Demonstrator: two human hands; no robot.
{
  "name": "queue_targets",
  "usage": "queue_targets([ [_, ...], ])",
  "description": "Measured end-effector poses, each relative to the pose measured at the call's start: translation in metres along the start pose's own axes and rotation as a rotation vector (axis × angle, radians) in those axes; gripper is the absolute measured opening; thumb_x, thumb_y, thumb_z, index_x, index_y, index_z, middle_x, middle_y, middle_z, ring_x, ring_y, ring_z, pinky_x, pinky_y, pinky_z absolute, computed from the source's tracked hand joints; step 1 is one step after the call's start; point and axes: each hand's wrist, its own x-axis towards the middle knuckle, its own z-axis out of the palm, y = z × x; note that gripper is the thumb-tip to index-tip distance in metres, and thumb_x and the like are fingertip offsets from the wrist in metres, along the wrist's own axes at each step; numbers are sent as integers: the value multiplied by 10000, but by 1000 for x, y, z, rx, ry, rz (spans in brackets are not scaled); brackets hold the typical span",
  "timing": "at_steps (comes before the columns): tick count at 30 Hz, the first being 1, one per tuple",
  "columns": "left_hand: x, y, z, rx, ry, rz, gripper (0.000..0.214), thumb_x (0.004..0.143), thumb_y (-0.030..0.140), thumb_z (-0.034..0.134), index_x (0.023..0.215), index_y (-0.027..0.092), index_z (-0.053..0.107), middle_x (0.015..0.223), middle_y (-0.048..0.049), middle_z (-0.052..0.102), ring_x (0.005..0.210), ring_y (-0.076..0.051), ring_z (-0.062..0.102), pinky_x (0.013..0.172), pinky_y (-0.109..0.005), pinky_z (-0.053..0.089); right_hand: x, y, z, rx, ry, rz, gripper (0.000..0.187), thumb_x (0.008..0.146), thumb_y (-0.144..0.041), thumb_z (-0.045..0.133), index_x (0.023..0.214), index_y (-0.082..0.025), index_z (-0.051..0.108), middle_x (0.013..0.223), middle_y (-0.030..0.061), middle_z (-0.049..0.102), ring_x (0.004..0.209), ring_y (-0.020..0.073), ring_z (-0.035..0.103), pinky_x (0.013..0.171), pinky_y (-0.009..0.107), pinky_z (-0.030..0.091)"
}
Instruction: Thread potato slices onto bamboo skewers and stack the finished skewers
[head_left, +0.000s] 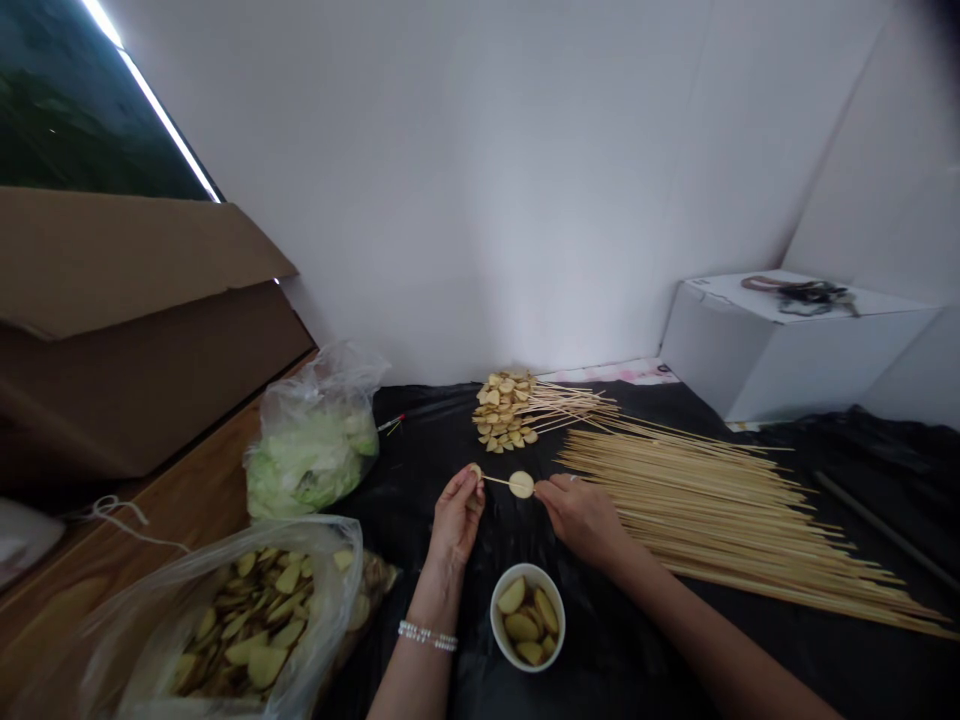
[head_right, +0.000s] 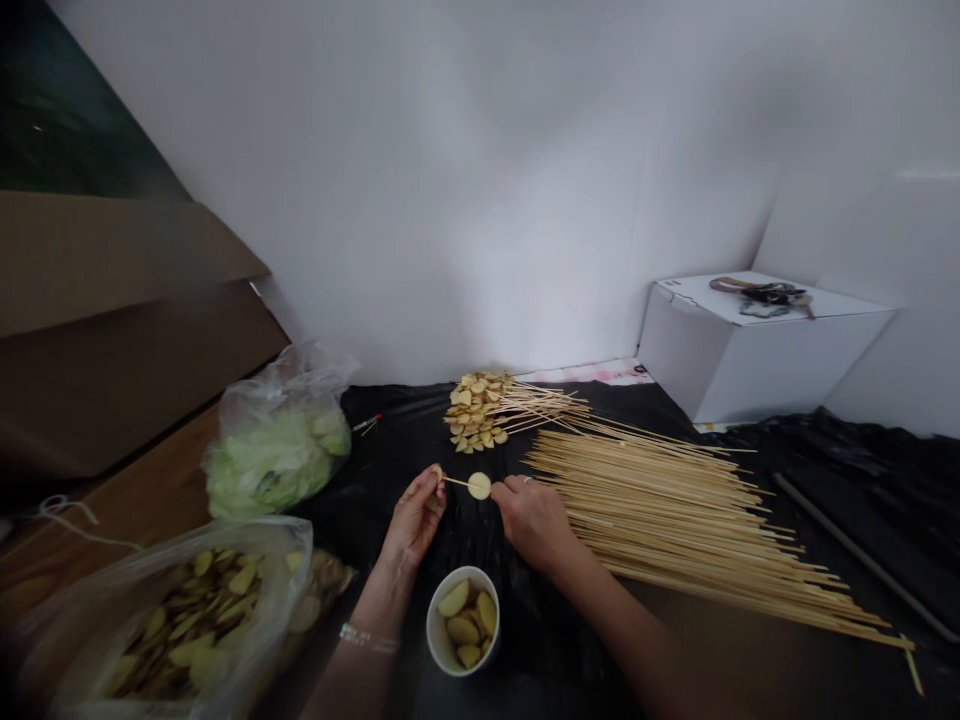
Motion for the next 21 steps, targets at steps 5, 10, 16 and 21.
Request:
queue_targets([
  [5,0,1,0,-25,1,-30,170,757,-27,597,843,106,660,742,-49,694,584,-78,638,518,-131,527,0,1,1,-8,8,-6,218,915,-203,412,832,-213,613,781,17,601,718,131,512,595,263,254],
  [10,2,3,-1,-36,18,-29,170,765,-36,580,836,101,651,737,-47,690,583,-78,640,516,-125,526,-1,2,0,-1,2,0,215,914,-198,413,828,-214,609,780,12,603,715,130,516,603,264,257],
  [16,2,0,-2,-24,0,-22,177,752,-24,605,856,110,657,753,-46,698,593,-76,644,530,-123,529,0,0,0,-15,-27,10,207,910,-192,415,852,-219,612,800,18,611,728,133,524,587,265,253],
  [21,1,0,-2,-10,-3,5,168,742,-21,618,838,107,666,754,-51,702,594,-78,643,529,-127,528,0,1,1,-3,-21,5,212,916,-198,410,853,-220,612,804,15,613,743,132,531,597,267,260],
])
